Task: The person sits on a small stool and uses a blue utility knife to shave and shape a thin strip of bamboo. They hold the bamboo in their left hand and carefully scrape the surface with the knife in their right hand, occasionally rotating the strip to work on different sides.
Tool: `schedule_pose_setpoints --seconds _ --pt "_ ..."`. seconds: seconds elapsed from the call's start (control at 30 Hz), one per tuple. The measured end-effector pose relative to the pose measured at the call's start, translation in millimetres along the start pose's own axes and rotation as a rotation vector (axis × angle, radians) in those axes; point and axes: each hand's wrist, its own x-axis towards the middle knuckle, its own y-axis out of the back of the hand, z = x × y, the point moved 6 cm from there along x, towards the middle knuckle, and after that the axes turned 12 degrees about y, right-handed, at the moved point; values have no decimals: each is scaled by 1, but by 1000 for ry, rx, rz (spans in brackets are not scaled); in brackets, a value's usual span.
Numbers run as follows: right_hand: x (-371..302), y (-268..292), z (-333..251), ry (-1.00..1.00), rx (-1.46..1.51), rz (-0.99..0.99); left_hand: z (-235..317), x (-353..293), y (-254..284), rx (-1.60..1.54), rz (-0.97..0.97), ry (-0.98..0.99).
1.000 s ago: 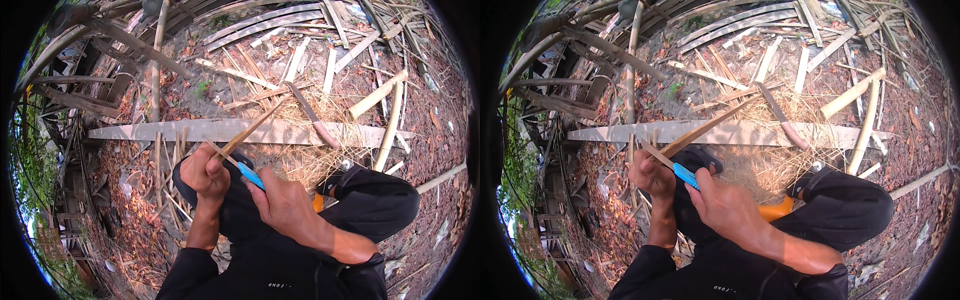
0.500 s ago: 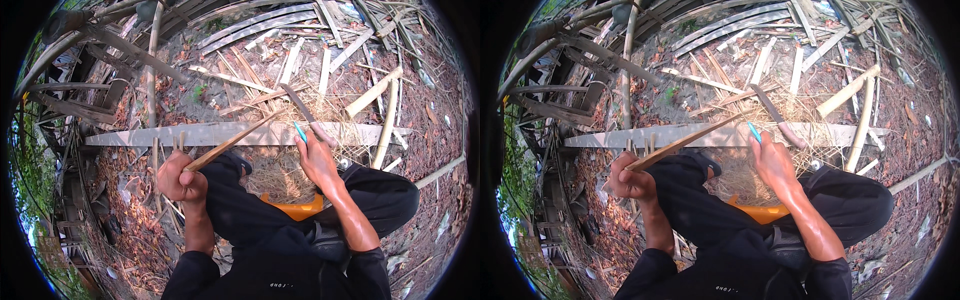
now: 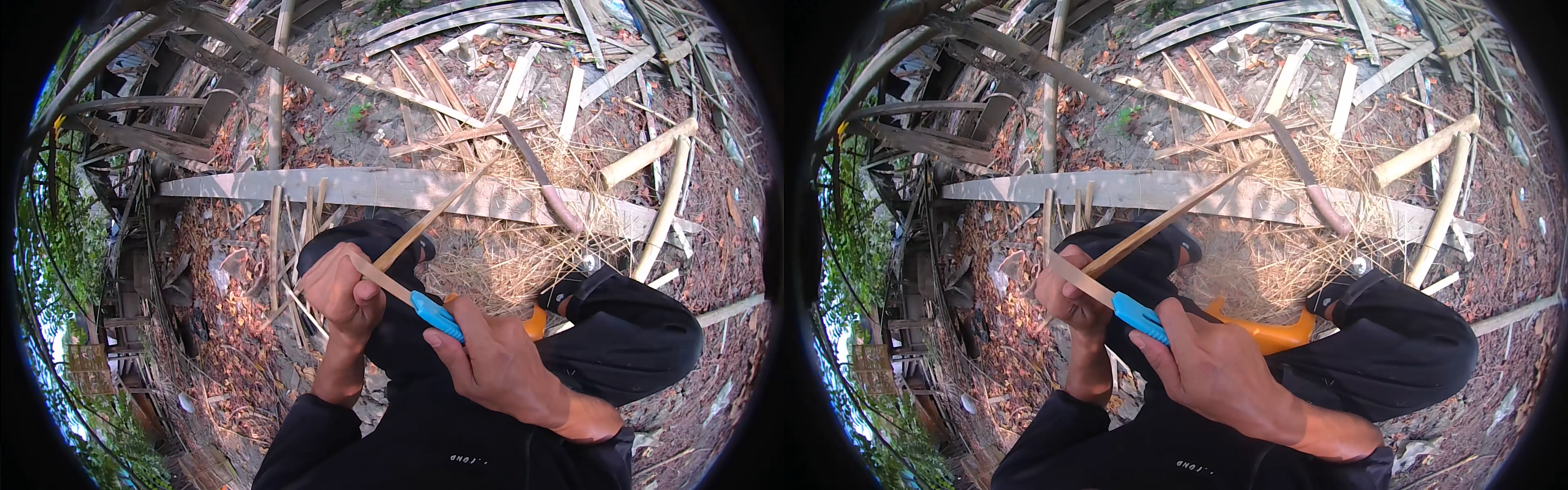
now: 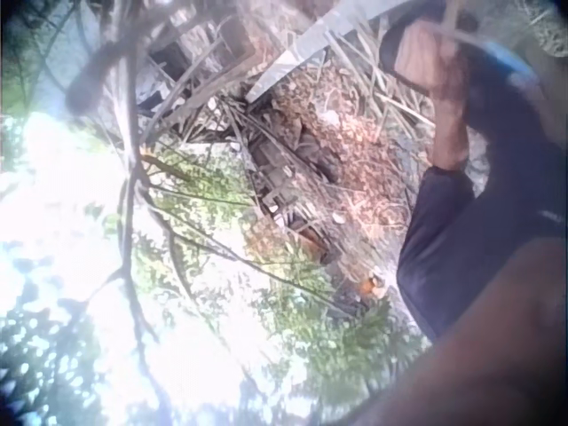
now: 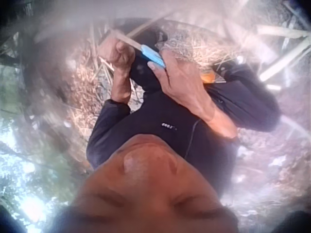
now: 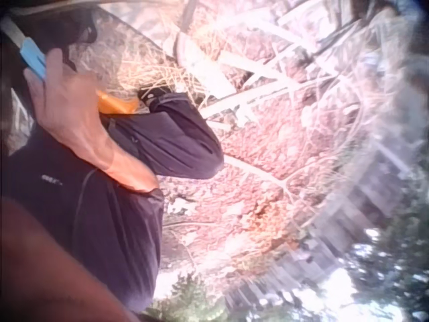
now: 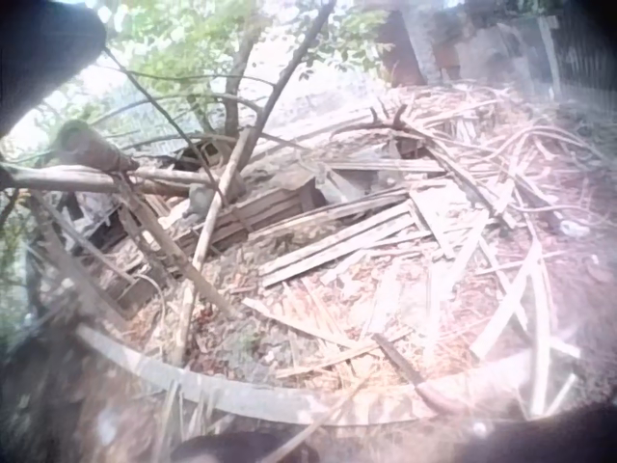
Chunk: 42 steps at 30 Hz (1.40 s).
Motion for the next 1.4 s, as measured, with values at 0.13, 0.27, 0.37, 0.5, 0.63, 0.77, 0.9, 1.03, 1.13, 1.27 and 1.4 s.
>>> schedule_pose_setpoints --seconds 0.13,0.27,0.37,0.5,0.63,0.77,0.9,1.03,1.13,1.27,1.4 --pt "4 -4 14 -56 -45 -43 2 -3 -12 6 -30 28" --pt "-2 4 79 -234 -307 24 7 2 -18 11 71 24" --pt "-6 25 139 -313 -402 56 15 10 -21 -22 16 -37" --pt "14 21 70 -149 -119 117 3 12 -23 49 86 6" --pt "14 -3 70 -119 -108 63 2 12 -25 -35 84 -81" --pt "18 -3 80 -56 -253 27 -3 12 -21 -41 120 -126" --pt "-32 3 220 -424 -572 -92 4 17 -4 -13 153 -82" --pt "-35 14 223 -617 -411 -3 -17 20 -4 -14 188 6" --pt "11 25 123 -355 -126 109 -17 18 -13 -186 57 -56" --pt "20 12 49 -99 52 26 -19 11 -15 -214 118 -58" --pt "20 -6 16 -41 33 30 -21 14 -12 -137 154 -12"
